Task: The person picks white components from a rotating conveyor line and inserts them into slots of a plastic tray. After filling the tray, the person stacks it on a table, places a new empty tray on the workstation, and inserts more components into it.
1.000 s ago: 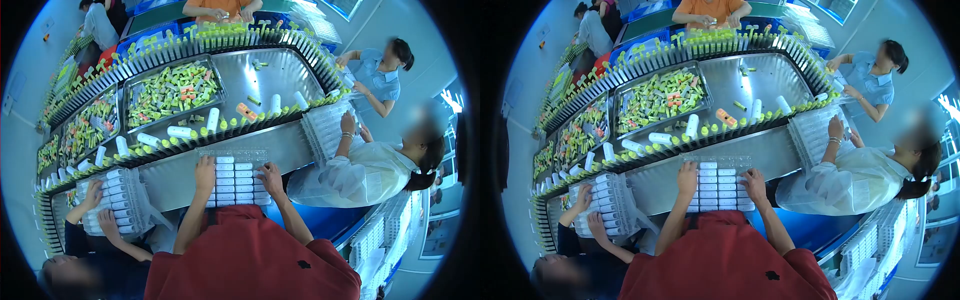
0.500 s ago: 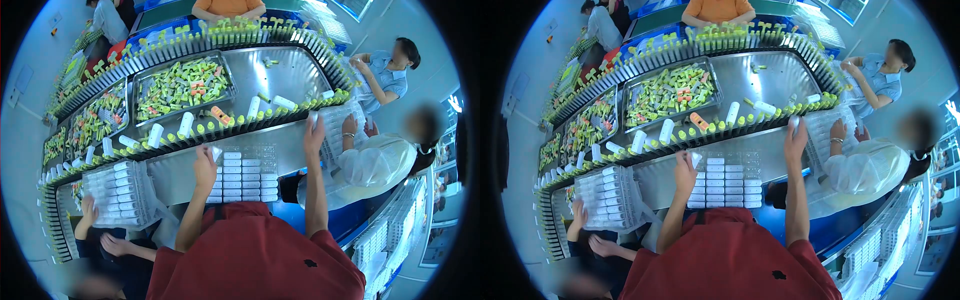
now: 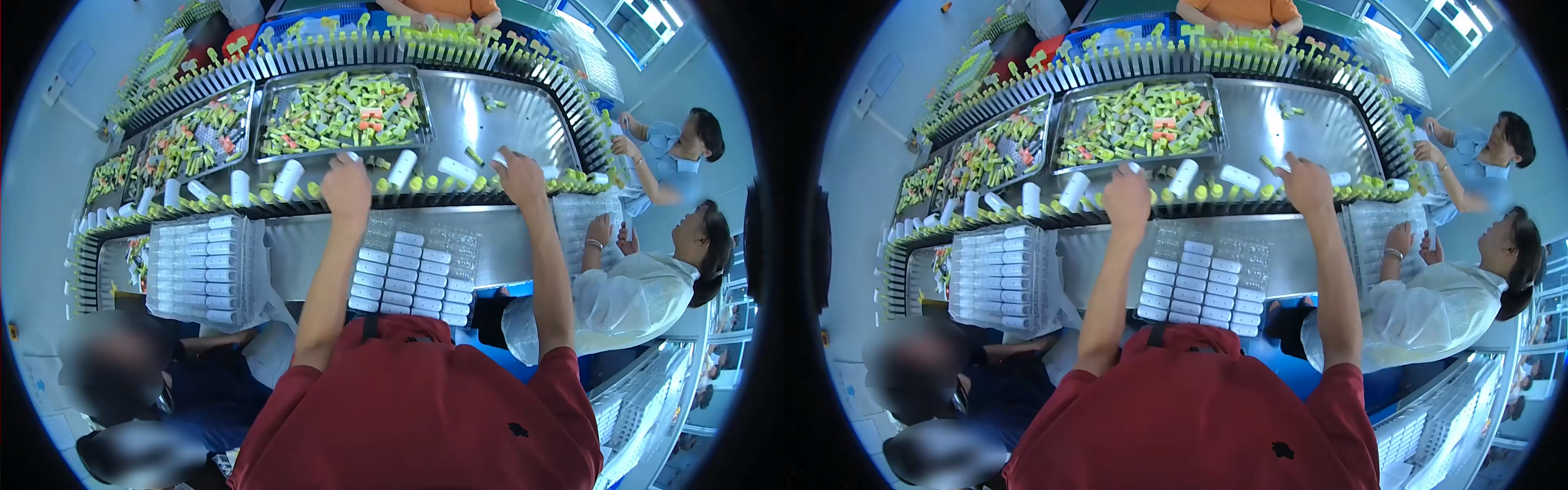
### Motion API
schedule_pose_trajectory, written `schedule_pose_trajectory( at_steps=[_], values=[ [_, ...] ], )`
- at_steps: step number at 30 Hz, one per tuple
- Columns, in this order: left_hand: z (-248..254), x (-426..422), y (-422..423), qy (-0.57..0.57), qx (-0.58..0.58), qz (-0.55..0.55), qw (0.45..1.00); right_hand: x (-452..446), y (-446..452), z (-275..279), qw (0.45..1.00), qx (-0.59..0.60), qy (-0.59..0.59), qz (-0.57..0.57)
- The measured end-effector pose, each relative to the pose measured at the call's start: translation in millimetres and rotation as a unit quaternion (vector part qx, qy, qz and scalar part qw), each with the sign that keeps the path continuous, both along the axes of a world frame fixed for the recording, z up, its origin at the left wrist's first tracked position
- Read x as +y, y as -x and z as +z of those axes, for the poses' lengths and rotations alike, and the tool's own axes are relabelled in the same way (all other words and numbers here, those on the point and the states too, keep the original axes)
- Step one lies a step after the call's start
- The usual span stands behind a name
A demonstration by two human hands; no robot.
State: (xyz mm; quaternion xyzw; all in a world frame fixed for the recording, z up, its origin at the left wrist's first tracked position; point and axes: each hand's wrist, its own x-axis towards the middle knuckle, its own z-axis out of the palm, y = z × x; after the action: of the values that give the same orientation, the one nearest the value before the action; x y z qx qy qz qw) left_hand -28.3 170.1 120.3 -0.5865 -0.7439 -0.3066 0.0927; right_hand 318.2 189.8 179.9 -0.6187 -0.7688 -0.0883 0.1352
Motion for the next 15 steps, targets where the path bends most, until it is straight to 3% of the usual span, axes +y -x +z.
schedule_pose_trajectory(
  at_steps=[3, 6, 10, 12, 15],
  values=[
    [-19.3, -13.3, 33.2, -0.093, 0.003, -0.056, 0.994, 7.3, 24.8, -29.5, 0.997, -0.059, 0.019, -0.039],
    [-29.4, -27.0, 64.5, -0.138, -0.032, -0.115, 0.983, 12.5, 60.9, -35.2, 0.990, -0.045, 0.028, -0.129],
    [-13.0, -51.1, 49.3, -0.196, 0.057, -0.031, 0.978, 32.1, 86.3, -63.2, 0.994, -0.018, -0.001, -0.108],
    [-41.5, -69.3, 33.1, -0.232, 0.033, -0.045, 0.971, 21.6, 101.0, -63.2, 0.993, 0.027, 0.001, -0.115],
    [-97.8, -106.0, -5.2, -0.102, -0.046, -0.196, 0.974, 6.8, 108.4, -96.4, 0.994, 0.066, -0.044, -0.074]
  ],
)
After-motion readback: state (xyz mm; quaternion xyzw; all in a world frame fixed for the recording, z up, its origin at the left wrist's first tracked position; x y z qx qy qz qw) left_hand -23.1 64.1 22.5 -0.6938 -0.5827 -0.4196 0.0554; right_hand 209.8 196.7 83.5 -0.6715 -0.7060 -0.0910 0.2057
